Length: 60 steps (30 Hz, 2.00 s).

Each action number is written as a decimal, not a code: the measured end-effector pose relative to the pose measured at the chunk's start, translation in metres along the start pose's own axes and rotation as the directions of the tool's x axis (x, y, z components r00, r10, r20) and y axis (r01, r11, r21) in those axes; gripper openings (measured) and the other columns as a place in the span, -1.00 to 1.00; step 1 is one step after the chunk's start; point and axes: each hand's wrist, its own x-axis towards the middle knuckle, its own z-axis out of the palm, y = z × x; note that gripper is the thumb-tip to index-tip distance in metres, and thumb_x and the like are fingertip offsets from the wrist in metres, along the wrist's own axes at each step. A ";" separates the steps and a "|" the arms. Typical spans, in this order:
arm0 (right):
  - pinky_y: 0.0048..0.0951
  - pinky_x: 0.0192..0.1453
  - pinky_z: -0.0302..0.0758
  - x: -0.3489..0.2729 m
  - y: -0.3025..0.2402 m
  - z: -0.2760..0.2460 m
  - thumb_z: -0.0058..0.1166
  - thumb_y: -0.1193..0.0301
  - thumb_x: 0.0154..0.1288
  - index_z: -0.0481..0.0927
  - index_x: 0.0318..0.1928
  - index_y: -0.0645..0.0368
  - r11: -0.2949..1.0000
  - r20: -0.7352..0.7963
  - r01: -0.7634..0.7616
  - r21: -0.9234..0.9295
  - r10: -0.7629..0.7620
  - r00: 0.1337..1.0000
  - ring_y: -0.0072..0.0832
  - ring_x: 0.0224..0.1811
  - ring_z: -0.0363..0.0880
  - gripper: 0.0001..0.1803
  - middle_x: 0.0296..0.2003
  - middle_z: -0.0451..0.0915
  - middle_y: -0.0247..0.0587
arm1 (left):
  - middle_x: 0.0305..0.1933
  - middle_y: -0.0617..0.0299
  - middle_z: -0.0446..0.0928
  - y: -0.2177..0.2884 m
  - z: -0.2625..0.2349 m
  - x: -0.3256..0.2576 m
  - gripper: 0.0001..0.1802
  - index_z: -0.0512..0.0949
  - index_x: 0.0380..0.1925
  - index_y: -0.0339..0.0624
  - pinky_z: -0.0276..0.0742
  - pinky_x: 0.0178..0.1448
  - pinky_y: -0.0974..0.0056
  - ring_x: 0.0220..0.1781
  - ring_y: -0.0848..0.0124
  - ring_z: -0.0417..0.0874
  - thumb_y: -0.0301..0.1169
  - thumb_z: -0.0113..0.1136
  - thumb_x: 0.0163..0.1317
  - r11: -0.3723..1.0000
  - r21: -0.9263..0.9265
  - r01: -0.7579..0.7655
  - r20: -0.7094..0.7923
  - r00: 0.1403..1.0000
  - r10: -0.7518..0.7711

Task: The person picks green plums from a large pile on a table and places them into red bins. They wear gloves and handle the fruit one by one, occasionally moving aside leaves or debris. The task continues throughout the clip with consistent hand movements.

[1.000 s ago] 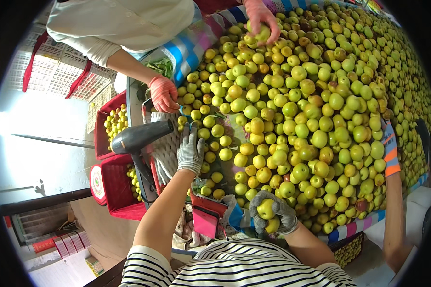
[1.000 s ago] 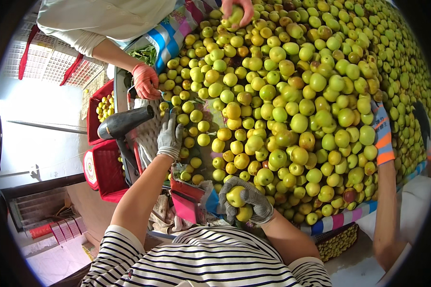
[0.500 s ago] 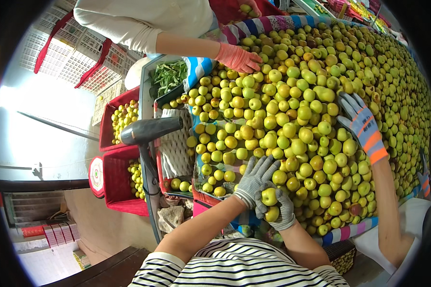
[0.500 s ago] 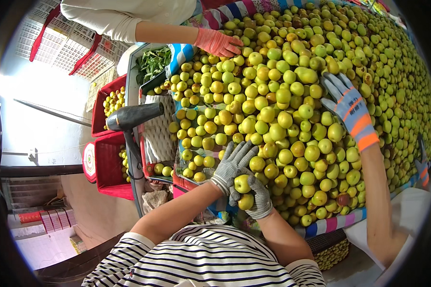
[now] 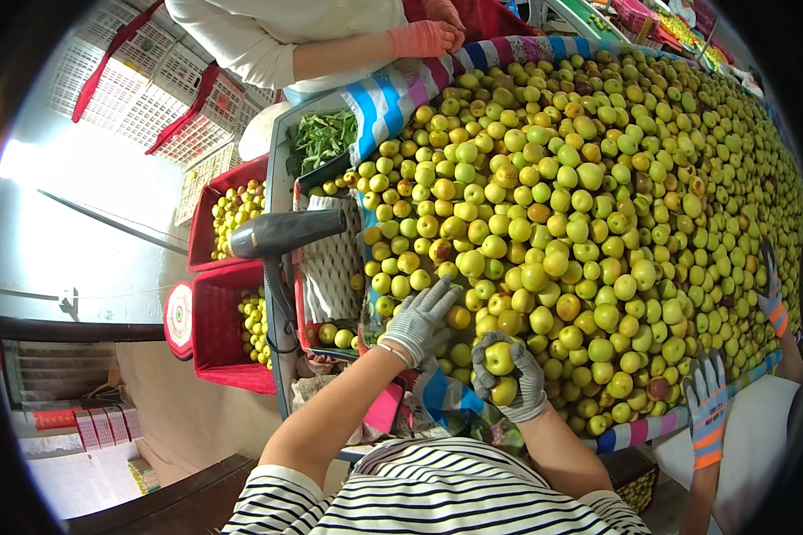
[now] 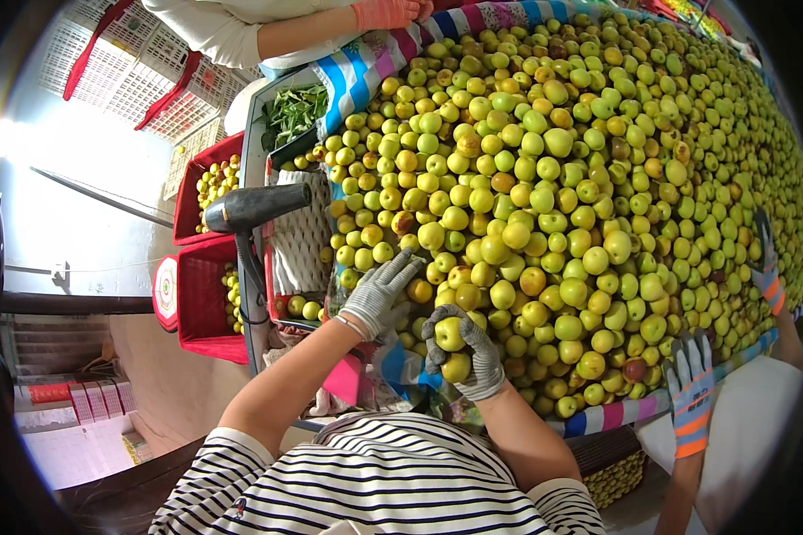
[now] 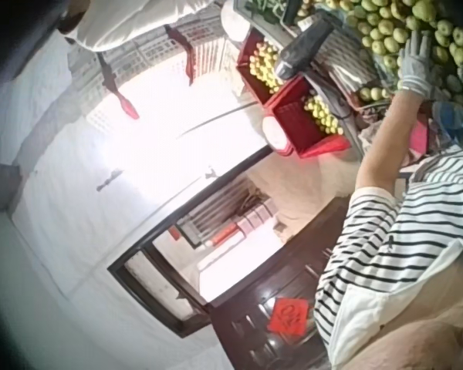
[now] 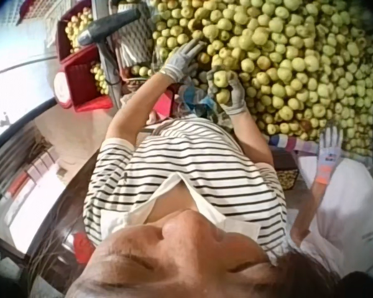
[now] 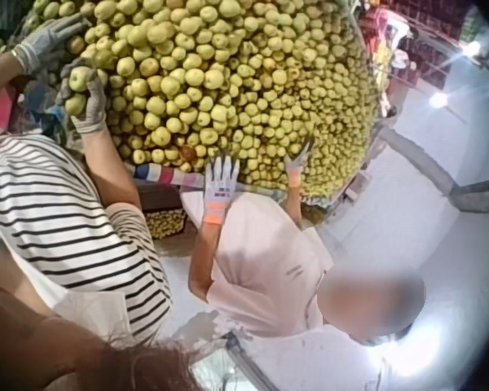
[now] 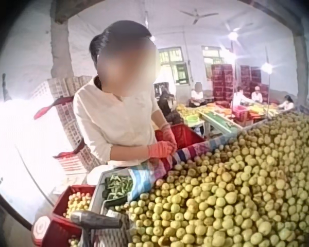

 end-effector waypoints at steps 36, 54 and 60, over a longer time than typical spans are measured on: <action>-0.31 -0.30 0.64 -0.004 0.008 -0.021 0.19 0.03 0.25 0.42 0.10 0.25 0.998 -0.042 -0.049 -0.034 0.048 0.998 -0.38 -0.34 0.63 -0.38 -0.16 0.58 -0.08 | 0.01 0.01 0.53 0.113 -0.040 0.073 -0.58 0.53 0.03 0.00 0.53 0.11 0.09 0.05 0.05 0.57 -0.44 0.23 0.11 0.899 -0.359 -0.251 -0.080 0.968 0.238; -0.37 -0.36 0.60 -0.012 0.010 -0.010 0.17 0.05 0.20 0.39 0.15 0.20 0.936 0.079 -0.345 -0.068 0.349 0.934 -0.39 -0.38 0.59 -0.36 -0.20 0.55 -0.12 | 0.02 -0.15 0.42 0.157 -0.036 0.113 -0.50 0.49 0.11 0.13 0.55 0.03 0.02 -0.05 -0.04 0.61 -0.26 0.26 0.11 0.970 0.038 -0.240 0.276 0.936 0.220; -0.41 -0.36 0.57 -0.015 0.010 -0.003 0.11 0.04 0.27 0.39 0.11 0.21 0.965 0.131 -0.257 -0.048 0.261 0.956 -0.36 -0.39 0.55 -0.42 -0.16 0.53 0.00 | -0.17 0.04 0.51 0.064 -0.064 0.061 -0.46 0.44 0.05 -0.10 0.58 -0.14 0.29 -0.15 0.29 0.61 -0.44 0.34 0.00 0.149 -0.977 0.153 0.137 0.985 -0.109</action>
